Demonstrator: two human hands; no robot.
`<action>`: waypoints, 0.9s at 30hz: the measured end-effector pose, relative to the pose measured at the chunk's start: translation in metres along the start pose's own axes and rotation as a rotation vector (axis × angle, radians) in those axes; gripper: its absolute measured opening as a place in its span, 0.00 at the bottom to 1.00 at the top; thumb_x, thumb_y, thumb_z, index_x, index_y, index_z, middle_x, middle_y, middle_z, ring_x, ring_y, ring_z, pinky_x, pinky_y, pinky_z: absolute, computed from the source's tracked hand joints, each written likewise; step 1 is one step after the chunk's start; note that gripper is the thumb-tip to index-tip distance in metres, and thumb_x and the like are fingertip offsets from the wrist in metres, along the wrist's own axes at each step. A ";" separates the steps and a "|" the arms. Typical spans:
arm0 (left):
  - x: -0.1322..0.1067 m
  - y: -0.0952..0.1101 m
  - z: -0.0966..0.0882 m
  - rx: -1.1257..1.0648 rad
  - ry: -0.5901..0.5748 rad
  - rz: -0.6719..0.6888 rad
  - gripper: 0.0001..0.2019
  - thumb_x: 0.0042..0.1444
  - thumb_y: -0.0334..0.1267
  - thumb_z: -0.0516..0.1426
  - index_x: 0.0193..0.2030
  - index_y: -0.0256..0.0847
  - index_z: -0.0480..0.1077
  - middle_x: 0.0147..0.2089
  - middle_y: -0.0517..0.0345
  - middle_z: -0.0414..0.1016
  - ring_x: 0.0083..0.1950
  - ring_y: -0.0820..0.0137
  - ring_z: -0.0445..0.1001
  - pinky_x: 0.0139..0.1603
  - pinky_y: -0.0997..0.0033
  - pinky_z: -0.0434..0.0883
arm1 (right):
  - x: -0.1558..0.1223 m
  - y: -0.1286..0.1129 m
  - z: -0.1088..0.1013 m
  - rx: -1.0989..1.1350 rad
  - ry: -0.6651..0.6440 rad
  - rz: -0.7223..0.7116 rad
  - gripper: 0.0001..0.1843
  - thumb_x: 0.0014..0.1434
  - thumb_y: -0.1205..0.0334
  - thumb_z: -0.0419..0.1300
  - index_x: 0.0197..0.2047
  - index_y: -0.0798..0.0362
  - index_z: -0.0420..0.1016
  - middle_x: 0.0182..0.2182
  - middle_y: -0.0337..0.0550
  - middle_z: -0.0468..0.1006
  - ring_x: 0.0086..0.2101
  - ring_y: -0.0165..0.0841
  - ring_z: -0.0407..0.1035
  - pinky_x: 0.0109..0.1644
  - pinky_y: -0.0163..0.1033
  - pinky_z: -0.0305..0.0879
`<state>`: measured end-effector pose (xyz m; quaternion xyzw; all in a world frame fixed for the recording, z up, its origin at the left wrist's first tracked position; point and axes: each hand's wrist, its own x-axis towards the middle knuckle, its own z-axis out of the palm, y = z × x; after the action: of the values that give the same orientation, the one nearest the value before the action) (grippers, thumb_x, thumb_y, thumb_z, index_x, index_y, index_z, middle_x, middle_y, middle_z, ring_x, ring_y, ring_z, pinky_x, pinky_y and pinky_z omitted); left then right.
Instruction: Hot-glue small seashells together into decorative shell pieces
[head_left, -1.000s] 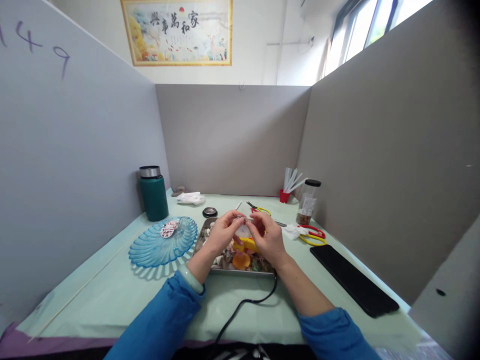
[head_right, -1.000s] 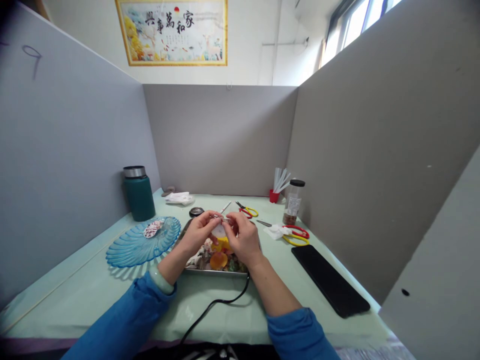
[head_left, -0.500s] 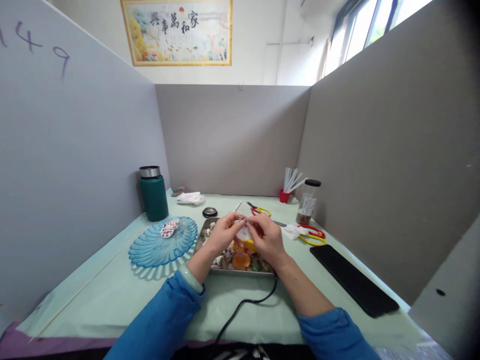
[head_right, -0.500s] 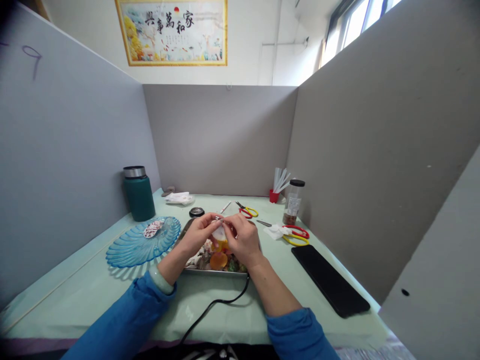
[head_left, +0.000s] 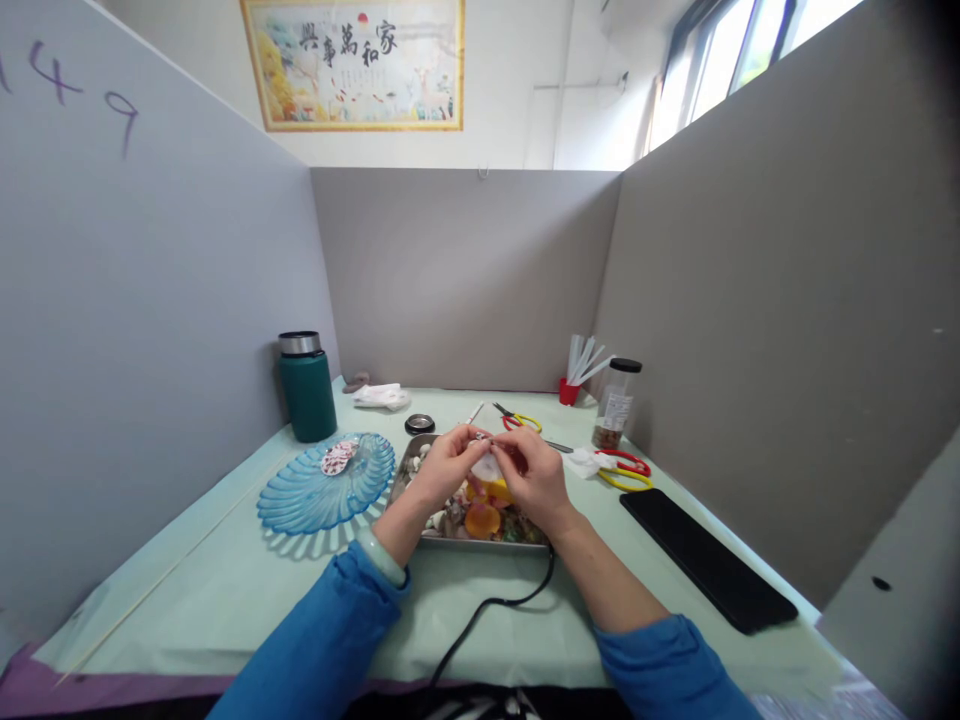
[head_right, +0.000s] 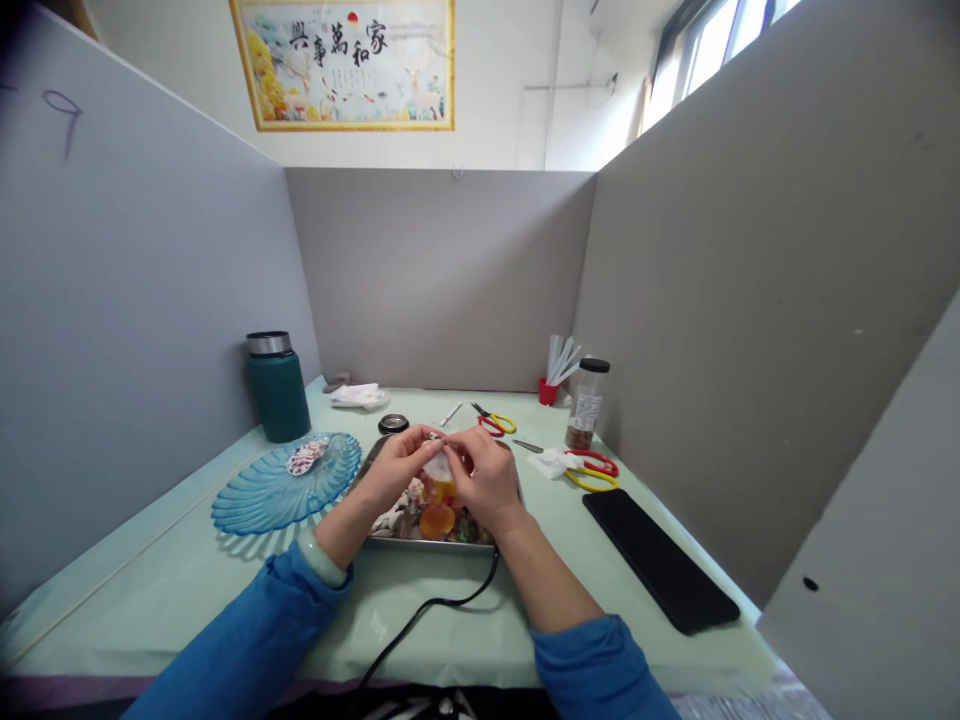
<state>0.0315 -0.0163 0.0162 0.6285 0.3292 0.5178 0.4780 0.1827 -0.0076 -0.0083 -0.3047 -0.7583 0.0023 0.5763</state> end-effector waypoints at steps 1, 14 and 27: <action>0.000 0.001 0.000 -0.003 0.001 -0.002 0.17 0.49 0.48 0.60 0.38 0.35 0.68 0.30 0.60 0.69 0.27 0.74 0.70 0.19 0.77 0.70 | 0.000 0.000 0.000 0.009 0.005 0.015 0.05 0.60 0.63 0.55 0.38 0.51 0.71 0.30 0.41 0.71 0.29 0.31 0.65 0.34 0.36 0.62; 0.001 0.001 0.000 -0.011 0.035 -0.003 0.17 0.50 0.48 0.59 0.38 0.36 0.68 0.29 0.60 0.67 0.27 0.74 0.69 0.19 0.78 0.70 | 0.001 0.000 0.001 0.061 0.058 0.132 0.06 0.60 0.59 0.56 0.34 0.52 0.68 0.25 0.37 0.69 0.25 0.29 0.63 0.31 0.34 0.60; 0.001 -0.001 -0.002 -0.047 0.012 0.001 0.17 0.50 0.51 0.59 0.37 0.38 0.67 0.28 0.62 0.67 0.26 0.74 0.69 0.18 0.79 0.68 | 0.000 0.001 -0.001 0.073 0.008 0.111 0.08 0.62 0.59 0.54 0.33 0.52 0.68 0.26 0.38 0.68 0.27 0.30 0.63 0.32 0.35 0.60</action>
<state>0.0295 -0.0145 0.0155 0.6143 0.3195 0.5294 0.4902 0.1842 -0.0069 -0.0082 -0.3249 -0.7372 0.0607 0.5893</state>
